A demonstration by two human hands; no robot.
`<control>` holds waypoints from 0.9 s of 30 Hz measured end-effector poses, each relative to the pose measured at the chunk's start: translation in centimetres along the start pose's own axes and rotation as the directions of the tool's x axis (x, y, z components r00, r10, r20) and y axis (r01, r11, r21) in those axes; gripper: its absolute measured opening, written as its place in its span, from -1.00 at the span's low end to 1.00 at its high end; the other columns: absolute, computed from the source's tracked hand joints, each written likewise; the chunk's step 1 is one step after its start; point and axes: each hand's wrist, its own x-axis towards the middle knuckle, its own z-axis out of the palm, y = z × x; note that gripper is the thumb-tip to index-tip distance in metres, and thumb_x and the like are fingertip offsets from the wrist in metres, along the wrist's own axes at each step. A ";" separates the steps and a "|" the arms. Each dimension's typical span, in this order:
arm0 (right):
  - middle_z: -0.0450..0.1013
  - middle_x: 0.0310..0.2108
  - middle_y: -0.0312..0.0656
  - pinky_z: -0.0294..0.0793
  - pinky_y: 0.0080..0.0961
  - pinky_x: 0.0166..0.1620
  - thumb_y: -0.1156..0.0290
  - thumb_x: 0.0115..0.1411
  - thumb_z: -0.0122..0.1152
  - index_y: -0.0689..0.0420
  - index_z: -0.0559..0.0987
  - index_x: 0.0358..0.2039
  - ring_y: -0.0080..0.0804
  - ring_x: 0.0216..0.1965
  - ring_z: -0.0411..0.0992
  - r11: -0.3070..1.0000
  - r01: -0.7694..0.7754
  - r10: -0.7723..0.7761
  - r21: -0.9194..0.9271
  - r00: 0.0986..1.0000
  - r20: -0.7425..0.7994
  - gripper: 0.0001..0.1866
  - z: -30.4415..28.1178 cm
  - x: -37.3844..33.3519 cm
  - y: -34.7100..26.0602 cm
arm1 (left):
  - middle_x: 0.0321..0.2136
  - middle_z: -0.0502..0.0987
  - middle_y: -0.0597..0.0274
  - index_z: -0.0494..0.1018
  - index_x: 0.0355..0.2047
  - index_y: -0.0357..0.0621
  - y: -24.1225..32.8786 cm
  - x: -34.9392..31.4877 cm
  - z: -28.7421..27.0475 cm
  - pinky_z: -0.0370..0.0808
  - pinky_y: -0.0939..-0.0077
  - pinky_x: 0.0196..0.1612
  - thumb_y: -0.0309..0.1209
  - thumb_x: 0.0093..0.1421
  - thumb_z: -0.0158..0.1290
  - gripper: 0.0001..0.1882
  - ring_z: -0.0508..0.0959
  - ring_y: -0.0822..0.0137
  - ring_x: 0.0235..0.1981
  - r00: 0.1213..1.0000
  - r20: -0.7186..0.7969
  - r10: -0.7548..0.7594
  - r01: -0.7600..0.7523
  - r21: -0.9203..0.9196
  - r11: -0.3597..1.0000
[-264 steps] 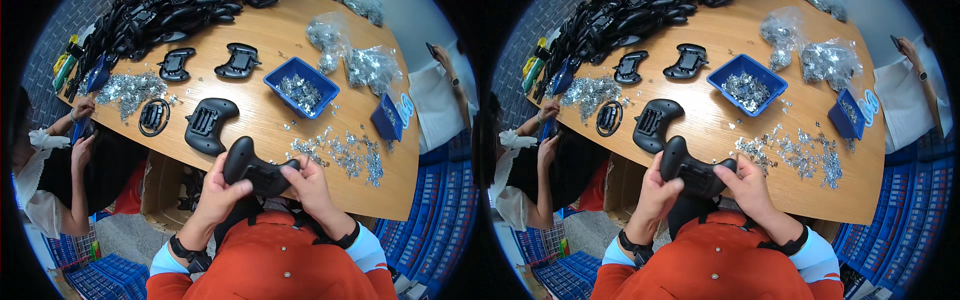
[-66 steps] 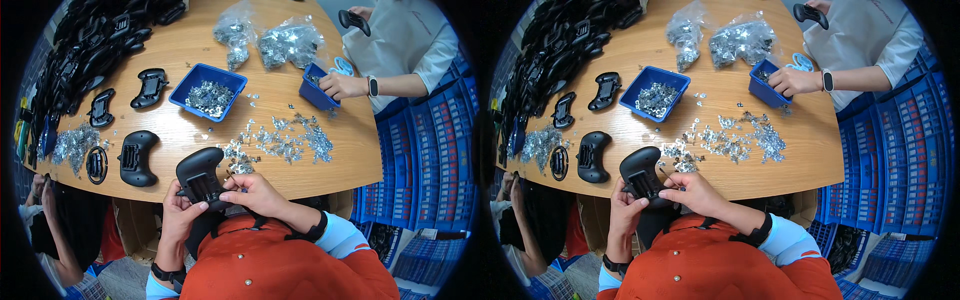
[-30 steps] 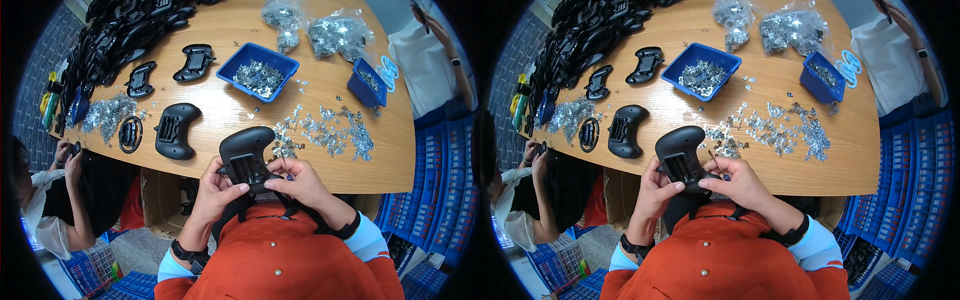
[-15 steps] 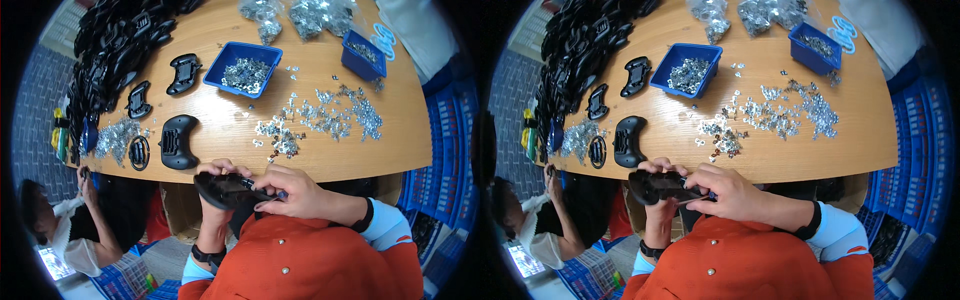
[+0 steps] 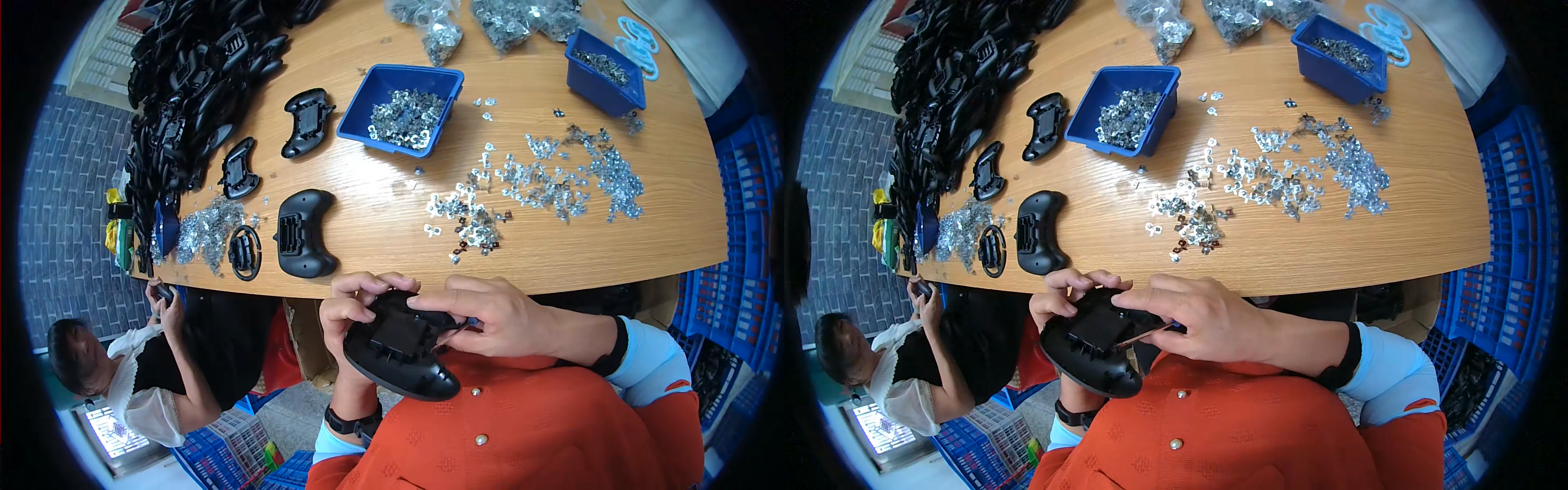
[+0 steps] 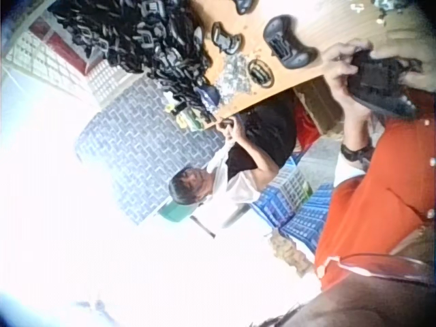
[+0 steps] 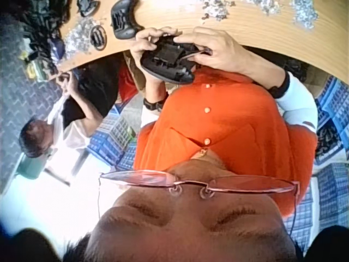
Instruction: Assembling the internal components and casing of handheld game controllers using a screwdriver.
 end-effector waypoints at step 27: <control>0.34 -0.33 -0.15 0.45 -0.28 -0.35 0.46 -0.04 0.28 0.10 0.49 -0.20 -0.14 -0.36 0.45 0.962 -0.013 0.006 -0.272 1.000 -0.027 -0.67 -1.3 -1.0 0.4 | -0.16 0.32 0.07 0.15 -0.28 -0.10 -0.4 -0.4 0.7 0.51 0.13 -0.05 -0.68 -0.08 0.21 -0.51 0.51 0.08 -0.11 0.995 0.018 -0.100 0.093 0.248 0.964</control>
